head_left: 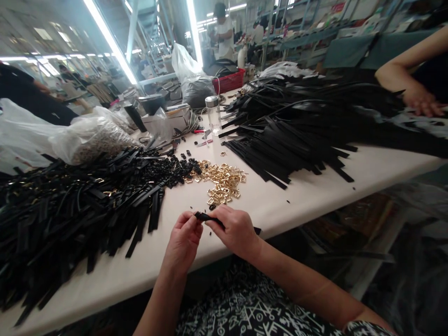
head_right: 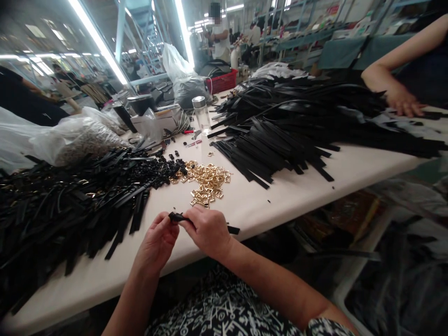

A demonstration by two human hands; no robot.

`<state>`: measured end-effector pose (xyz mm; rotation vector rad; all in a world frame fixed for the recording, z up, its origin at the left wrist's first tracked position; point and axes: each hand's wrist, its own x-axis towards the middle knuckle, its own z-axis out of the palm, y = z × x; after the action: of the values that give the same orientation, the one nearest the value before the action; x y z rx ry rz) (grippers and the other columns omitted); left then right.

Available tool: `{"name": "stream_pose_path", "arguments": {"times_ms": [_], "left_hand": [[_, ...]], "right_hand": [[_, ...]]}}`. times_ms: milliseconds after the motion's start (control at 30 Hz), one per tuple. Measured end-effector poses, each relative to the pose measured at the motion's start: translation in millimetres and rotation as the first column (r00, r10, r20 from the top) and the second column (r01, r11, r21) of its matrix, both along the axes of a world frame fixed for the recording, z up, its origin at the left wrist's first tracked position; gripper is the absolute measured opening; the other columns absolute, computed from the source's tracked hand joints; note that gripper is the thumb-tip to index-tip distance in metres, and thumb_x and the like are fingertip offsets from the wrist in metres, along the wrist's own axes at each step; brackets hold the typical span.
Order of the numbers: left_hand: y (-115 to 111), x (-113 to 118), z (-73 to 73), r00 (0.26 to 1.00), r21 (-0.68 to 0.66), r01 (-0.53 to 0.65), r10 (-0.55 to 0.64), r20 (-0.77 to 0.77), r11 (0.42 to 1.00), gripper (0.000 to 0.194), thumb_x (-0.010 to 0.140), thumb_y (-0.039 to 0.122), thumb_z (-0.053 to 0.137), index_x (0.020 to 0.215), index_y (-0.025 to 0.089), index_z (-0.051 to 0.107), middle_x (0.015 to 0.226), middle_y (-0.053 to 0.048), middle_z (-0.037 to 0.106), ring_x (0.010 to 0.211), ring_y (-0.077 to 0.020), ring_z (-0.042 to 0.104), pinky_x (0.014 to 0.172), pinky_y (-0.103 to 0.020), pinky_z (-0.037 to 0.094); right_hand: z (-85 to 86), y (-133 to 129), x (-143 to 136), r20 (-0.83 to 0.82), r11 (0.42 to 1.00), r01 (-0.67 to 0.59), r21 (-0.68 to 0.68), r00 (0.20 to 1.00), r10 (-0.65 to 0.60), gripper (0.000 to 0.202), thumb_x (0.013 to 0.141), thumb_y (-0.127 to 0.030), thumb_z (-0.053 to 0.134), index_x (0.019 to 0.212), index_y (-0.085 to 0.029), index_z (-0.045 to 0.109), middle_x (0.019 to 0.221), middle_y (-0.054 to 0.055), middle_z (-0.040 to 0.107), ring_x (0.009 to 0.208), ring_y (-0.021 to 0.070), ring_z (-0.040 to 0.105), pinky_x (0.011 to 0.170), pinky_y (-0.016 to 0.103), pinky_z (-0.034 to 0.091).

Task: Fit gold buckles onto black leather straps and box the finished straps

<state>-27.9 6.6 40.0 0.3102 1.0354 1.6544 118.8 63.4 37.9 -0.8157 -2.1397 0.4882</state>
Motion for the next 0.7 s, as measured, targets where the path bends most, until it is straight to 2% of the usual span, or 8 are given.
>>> {"name": "stream_pose_path", "arguments": {"times_ms": [233, 467, 600, 700], "left_hand": [[-9, 9, -5.9, 0.998, -0.023, -0.041, 0.040, -0.054, 0.999, 0.034, 0.055, 0.033, 0.094, 0.069, 0.016, 0.068, 0.077, 0.000, 0.070, 0.071, -0.0084, 0.065, 0.063, -0.014, 0.052], [-16, 6, -9.8, 0.982, 0.001, 0.065, -0.064, -0.180, 0.998, 0.029, 0.062, 0.032, 0.090, 0.068, 0.016, 0.067, 0.066, 0.001, 0.065, 0.060, -0.0071, 0.057, 0.059, -0.015, 0.047], [-15, 1, -6.5, 0.970, -0.014, 0.116, -0.116, -0.215, 0.993, 0.029, 0.065, 0.034, 0.088, 0.069, 0.016, 0.066, 0.068, 0.000, 0.066, 0.064, -0.0083, 0.058, 0.061, -0.017, 0.048], [-17, -3, -6.2, 0.964, -0.046, 0.131, -0.138, -0.228, 0.990, 0.029, 0.063, 0.033, 0.089, 0.075, 0.017, 0.068, 0.068, 0.002, 0.065, 0.061, -0.0086, 0.059, 0.057, -0.017, 0.045]], "right_hand": [[-1.7, -1, 3, -0.031, 1.000, 0.021, 0.002, 0.999, -0.021, 0.021, 0.096, -0.033, 0.057, 0.085, -0.018, 0.065, 0.075, 0.002, 0.066, 0.072, 0.0160, 0.063, 0.063, 0.028, 0.039], [0.8, -7, 7, -0.008, 0.999, -0.045, -0.005, 0.999, 0.045, 0.024, 0.098, -0.033, 0.053, 0.086, -0.017, 0.067, 0.074, 0.002, 0.065, 0.071, 0.0154, 0.062, 0.063, 0.027, 0.039], [-0.4, -5, 8, 0.009, 0.997, -0.072, 0.005, 0.997, 0.072, 0.025, 0.098, -0.034, 0.053, 0.086, -0.018, 0.067, 0.074, 0.002, 0.064, 0.069, 0.0145, 0.060, 0.063, 0.027, 0.038], [-0.7, -2, 11, 0.034, 0.992, -0.117, 0.054, 0.993, 0.115, 0.028, 0.099, -0.035, 0.052, 0.084, -0.017, 0.067, 0.072, 0.002, 0.064, 0.067, 0.0142, 0.059, 0.060, 0.027, 0.037]]}}
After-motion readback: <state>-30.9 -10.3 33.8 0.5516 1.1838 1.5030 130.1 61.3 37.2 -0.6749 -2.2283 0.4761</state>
